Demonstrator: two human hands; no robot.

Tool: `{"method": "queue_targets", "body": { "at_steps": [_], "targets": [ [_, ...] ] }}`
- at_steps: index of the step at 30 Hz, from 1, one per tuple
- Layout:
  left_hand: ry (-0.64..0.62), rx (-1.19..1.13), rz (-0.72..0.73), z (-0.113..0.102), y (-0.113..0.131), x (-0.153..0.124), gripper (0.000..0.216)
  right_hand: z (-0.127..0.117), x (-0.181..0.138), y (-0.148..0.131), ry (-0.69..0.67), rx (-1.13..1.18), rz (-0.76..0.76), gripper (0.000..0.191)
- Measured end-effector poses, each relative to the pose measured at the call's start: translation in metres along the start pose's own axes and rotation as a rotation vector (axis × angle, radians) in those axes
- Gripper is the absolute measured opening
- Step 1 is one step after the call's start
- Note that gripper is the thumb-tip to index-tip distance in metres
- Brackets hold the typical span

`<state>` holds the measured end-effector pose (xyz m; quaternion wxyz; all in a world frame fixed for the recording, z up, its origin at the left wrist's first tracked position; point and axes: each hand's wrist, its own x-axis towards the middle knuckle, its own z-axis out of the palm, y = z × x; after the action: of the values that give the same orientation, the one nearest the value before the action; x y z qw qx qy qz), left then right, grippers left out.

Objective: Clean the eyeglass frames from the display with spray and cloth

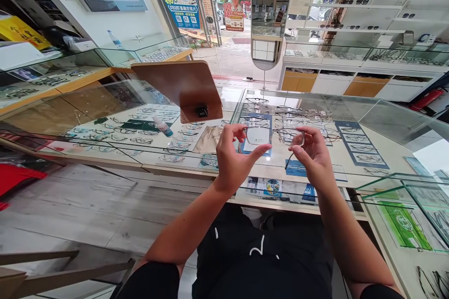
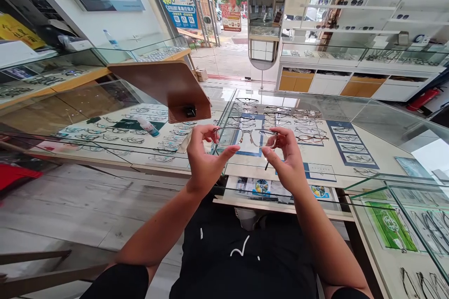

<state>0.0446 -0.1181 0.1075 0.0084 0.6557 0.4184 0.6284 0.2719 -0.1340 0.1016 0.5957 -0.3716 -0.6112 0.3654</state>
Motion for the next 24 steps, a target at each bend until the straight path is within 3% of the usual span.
{"method": "queue_targets", "body": {
  "at_steps": [24],
  "targets": [
    [-0.038, -0.002, -0.061, 0.001, -0.005, -0.003, 0.062, 0.006, -0.003, -0.010, 0.069, -0.056, -0.062, 0.042]
  ]
}}
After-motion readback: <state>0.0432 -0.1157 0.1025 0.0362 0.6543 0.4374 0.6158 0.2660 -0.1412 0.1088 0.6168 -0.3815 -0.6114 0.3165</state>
